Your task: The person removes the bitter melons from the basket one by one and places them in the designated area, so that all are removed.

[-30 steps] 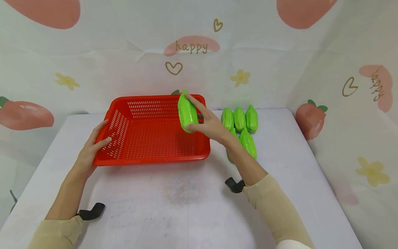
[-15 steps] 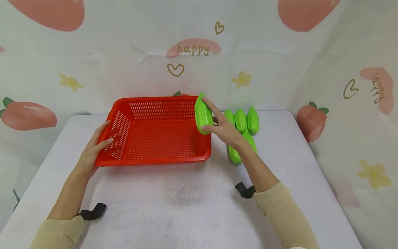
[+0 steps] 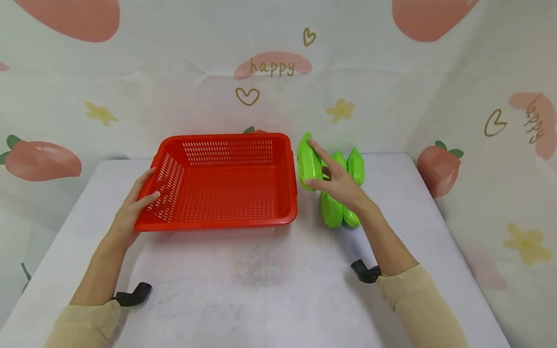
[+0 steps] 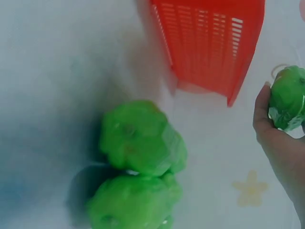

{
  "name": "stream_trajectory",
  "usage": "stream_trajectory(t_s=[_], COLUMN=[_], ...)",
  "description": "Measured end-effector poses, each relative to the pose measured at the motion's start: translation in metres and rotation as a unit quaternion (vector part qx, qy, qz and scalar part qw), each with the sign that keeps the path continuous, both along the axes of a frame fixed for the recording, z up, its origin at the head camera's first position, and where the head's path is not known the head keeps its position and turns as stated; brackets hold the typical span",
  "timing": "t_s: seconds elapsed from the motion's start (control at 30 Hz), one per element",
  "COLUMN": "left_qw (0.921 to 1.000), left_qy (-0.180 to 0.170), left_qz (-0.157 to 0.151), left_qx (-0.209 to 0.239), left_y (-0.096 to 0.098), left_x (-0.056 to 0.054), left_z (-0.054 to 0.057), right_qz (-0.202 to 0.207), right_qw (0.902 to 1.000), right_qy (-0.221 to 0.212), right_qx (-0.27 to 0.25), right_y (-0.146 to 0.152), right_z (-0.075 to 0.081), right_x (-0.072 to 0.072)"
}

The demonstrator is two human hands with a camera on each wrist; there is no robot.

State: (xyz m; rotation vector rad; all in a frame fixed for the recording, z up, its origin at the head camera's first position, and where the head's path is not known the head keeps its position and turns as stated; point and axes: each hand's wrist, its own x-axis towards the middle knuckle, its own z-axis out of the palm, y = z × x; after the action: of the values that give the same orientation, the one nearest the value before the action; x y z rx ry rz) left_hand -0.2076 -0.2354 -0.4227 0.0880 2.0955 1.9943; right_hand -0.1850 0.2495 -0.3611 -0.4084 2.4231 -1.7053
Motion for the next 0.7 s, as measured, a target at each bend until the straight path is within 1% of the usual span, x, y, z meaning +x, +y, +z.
stream_trajectory(t_s=[0.2,0.4,0.6,0.7], left_qw=[1.0,1.0,0.9999,0.9999], left_qy=[0.002,0.001,-0.003,-0.002], left_qz=[-0.001,-0.001,0.003,0.005], left_qx=[0.0,0.003,-0.012,-0.013], left_y=[-0.001,0.001,0.001,0.0], left_x=[0.001,0.0,-0.001,-0.001], left_z=[-0.001,0.0,0.001,0.001], right_qz=[-0.031,-0.048,-0.059,-0.06], right_qw=[0.9992,0.9981,0.9965,0.9958], right_qy=[-0.001,0.005,-0.014,-0.025], right_qx=[0.026,0.039,0.057,0.065], right_y=[0.014,0.028,0.04,0.046], right_z=[-0.004,-0.01,-0.015,-0.016], right_x=[0.008,0.016,0.024,0.027])
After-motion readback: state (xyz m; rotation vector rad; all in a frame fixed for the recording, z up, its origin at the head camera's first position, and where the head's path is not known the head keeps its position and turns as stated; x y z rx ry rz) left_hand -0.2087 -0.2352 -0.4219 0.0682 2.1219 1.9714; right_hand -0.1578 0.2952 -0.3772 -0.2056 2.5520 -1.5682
